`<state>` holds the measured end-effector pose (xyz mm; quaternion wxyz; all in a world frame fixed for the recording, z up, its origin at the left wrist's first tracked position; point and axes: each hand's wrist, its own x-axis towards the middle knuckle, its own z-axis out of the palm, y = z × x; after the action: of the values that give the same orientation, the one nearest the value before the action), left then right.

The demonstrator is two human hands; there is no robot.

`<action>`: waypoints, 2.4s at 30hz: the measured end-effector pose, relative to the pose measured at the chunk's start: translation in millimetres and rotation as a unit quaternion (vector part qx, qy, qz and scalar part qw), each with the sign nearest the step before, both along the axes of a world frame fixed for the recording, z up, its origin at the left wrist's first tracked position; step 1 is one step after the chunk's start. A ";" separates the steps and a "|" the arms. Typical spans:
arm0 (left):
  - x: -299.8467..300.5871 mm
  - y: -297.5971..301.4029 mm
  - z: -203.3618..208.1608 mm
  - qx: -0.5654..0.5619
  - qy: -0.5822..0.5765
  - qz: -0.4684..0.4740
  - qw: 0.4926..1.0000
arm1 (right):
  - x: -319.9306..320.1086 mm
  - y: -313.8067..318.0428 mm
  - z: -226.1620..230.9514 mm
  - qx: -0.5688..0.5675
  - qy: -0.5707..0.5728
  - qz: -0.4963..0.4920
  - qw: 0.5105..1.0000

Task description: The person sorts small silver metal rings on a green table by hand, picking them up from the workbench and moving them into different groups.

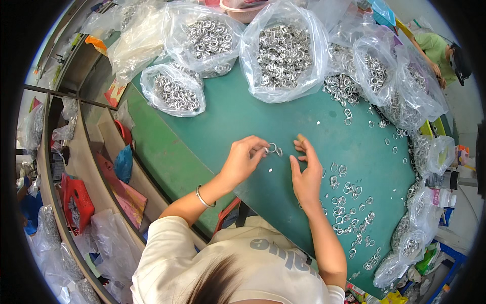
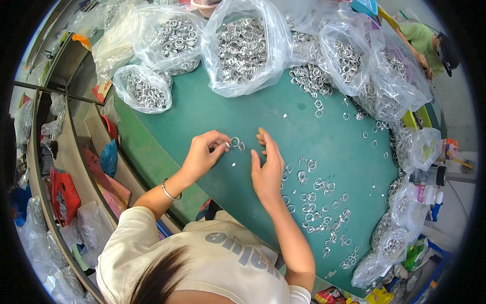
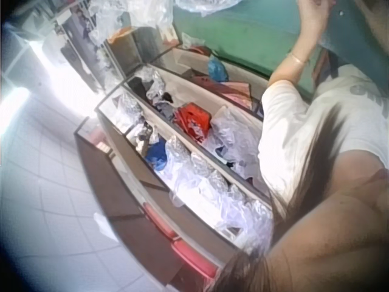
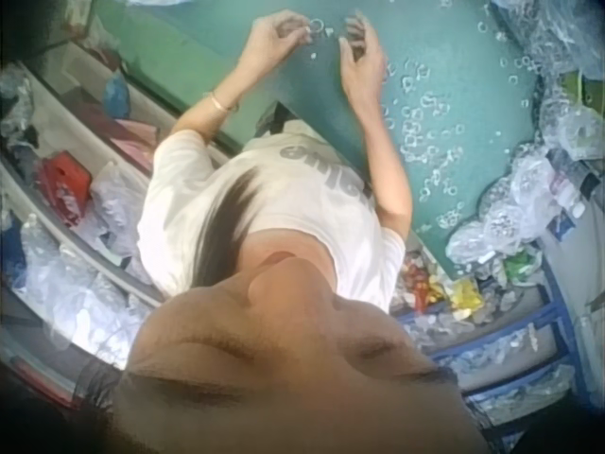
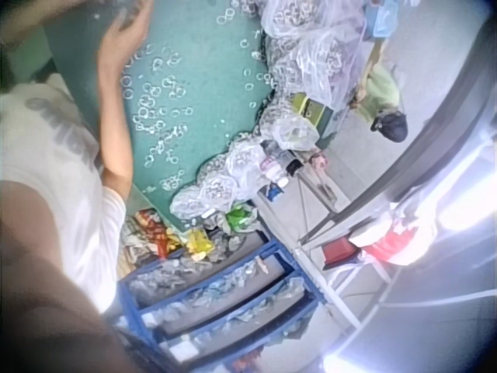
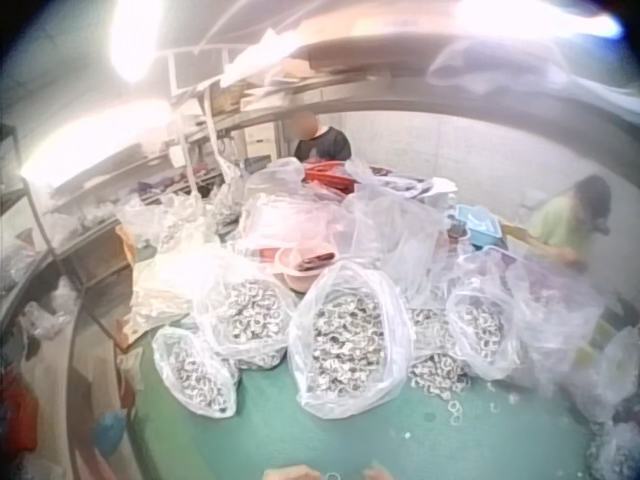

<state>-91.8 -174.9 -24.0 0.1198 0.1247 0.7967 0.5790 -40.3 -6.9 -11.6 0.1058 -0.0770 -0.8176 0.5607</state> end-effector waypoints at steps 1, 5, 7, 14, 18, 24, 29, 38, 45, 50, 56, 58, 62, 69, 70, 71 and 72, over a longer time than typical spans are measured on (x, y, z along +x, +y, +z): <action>0.4 -1.0 1.5 -0.033 0.031 -0.007 0.999 | 0.5 3.7 0.3 0.044 0.000 0.013 0.999; 5.1 -3.0 6.2 -0.140 0.109 -0.040 0.983 | 1.8 14.3 1.6 -0.331 -0.171 -0.010 0.928; 7.2 -0.6 12.4 -0.136 0.116 -0.041 0.983 | 5.1 16.2 5.1 -0.498 -0.178 0.004 0.849; 16.4 18.0 37.7 0.056 0.081 -0.095 0.991 | 17.4 5.6 13.4 -0.676 -0.237 0.034 0.697; 17.2 21.7 32.4 0.201 -0.113 -0.093 0.969 | 25.1 0.3 19.5 -0.682 -0.232 0.052 0.691; 26.7 25.7 29.4 0.284 -0.225 -0.036 0.931 | 40.5 -10.0 32.6 -0.616 -0.199 0.067 0.760; 35.7 25.5 21.0 0.324 -0.207 -0.050 0.922 | 49.2 -12.2 33.9 -0.630 -0.194 0.076 0.748; 31.4 26.5 26.6 0.327 -0.161 -0.159 0.918 | 56.3 -4.7 36.1 -0.731 -0.173 0.078 0.655; 38.8 33.8 23.9 0.364 -0.135 -0.139 0.911 | 61.6 -11.5 33.1 -0.694 -0.166 0.062 0.698; 53.5 44.3 20.5 0.321 -0.144 -0.086 0.932 | 65.6 -11.3 32.5 -0.670 -0.158 0.046 0.724; 57.0 46.1 13.2 0.247 -0.078 -0.173 0.950 | 79.1 -3.9 27.0 -0.624 -0.154 0.040 0.765; 59.7 48.9 6.8 0.254 -0.070 -0.178 0.948 | 81.8 -2.7 26.2 -0.627 -0.154 0.031 0.763; 53.2 55.4 15.2 0.200 -0.106 -0.194 0.955 | 82.9 12.3 24.3 -0.553 -0.167 0.012 0.816; 20.1 73.5 9.8 -0.200 0.289 -0.198 0.915 | 70.0 63.0 22.4 0.231 -0.017 -0.052 0.972; 15.6 76.9 3.2 -0.220 0.297 -0.213 0.904 | 66.5 66.6 21.2 0.264 -0.015 -0.051 0.963; 12.9 77.7 -0.3 -0.240 0.305 -0.227 0.893 | 66.0 69.1 22.2 0.273 -0.015 -0.050 0.961; 11.8 73.7 -1.1 -0.238 0.326 -0.213 0.890 | 67.1 70.9 24.1 0.281 -0.016 -0.049 0.958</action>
<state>-80.0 -101.1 -25.1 -0.0002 0.4410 0.8593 0.2589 26.9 64.0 12.5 0.1377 -0.0930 -0.9390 0.3011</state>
